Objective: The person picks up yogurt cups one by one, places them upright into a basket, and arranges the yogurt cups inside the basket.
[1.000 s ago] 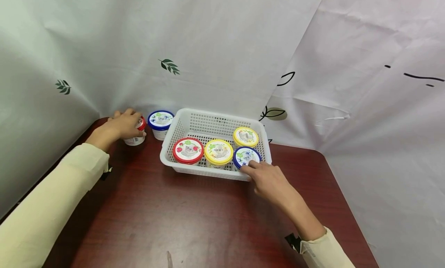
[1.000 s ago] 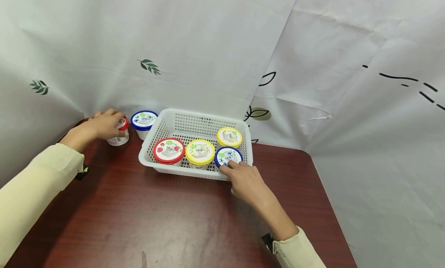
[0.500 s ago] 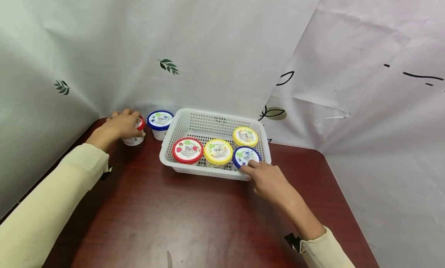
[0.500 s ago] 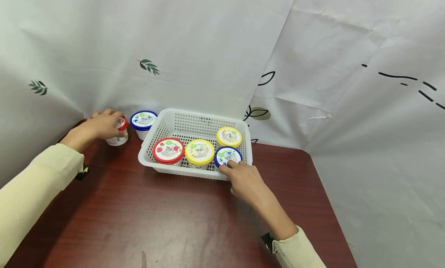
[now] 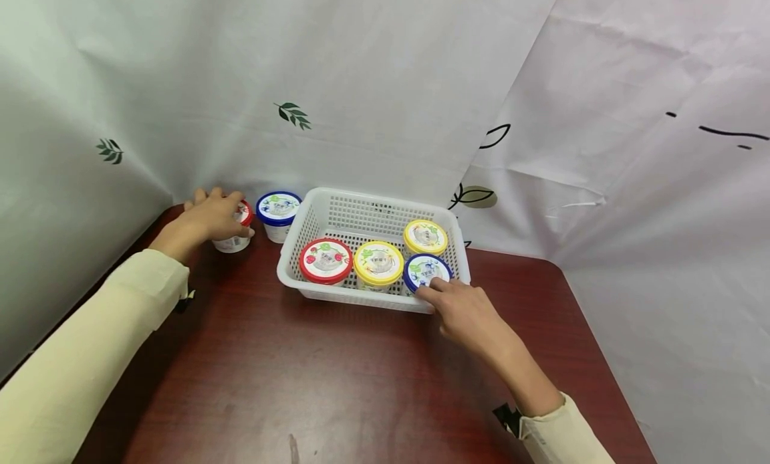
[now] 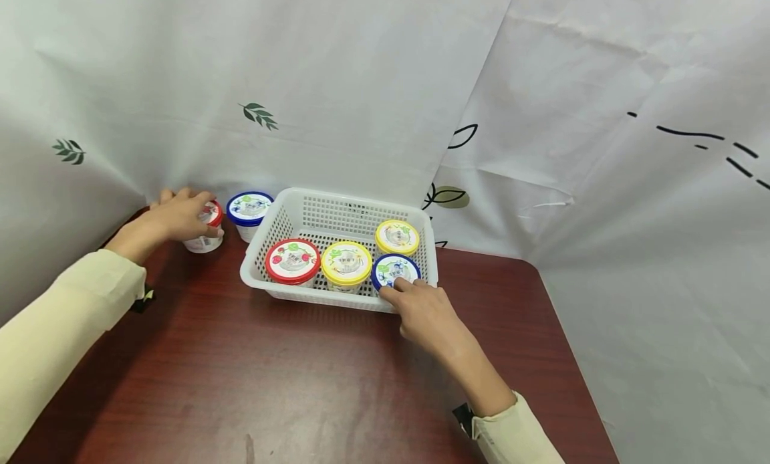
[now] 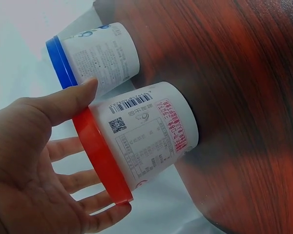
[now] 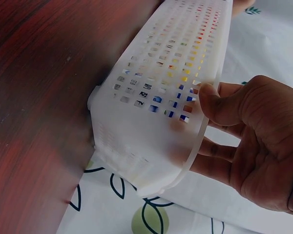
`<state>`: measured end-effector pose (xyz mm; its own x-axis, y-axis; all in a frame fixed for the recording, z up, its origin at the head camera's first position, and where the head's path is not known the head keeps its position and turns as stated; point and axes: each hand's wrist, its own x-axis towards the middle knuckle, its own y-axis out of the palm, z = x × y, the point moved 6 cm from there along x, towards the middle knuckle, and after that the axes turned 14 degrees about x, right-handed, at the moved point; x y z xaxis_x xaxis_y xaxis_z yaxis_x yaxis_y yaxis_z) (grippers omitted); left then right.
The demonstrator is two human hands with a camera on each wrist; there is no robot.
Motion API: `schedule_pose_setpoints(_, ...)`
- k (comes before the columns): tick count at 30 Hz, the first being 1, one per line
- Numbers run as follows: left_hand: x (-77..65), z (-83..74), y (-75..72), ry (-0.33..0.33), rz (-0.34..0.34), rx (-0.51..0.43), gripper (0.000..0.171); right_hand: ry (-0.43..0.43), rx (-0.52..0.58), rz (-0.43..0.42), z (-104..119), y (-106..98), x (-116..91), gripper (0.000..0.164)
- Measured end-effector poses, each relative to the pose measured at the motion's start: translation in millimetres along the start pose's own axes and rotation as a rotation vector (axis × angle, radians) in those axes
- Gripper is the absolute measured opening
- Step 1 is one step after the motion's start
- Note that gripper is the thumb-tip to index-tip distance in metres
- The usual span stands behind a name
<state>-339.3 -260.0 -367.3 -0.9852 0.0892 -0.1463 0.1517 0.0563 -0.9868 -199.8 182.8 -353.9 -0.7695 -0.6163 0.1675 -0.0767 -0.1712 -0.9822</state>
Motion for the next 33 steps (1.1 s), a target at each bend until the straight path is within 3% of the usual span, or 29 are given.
schedule_pose_setpoints(11,-5.6,-2.1,-8.1,-0.028,-0.019,-0.021,0.094,-0.005,-0.007,-0.002,0,1,0,0.036)
schedule_pose_setpoints(18,-10.3,-1.2,-18.5,-0.107,-0.109,-0.038,0.096,-0.007,-0.008,-0.004,0,1,0,0.035)
schedule_pose_setpoints(22,-11.4,-1.6,-21.7,-0.118,-0.149,-0.036,0.094,-0.005,-0.007,0.0,0,1,0,0.035)
schedule_pose_setpoints(33,-12.9,-6.9,-24.7,-0.129,-0.153,-0.021,0.081,-0.015,-0.01,-0.01,1,0,0,0.037)
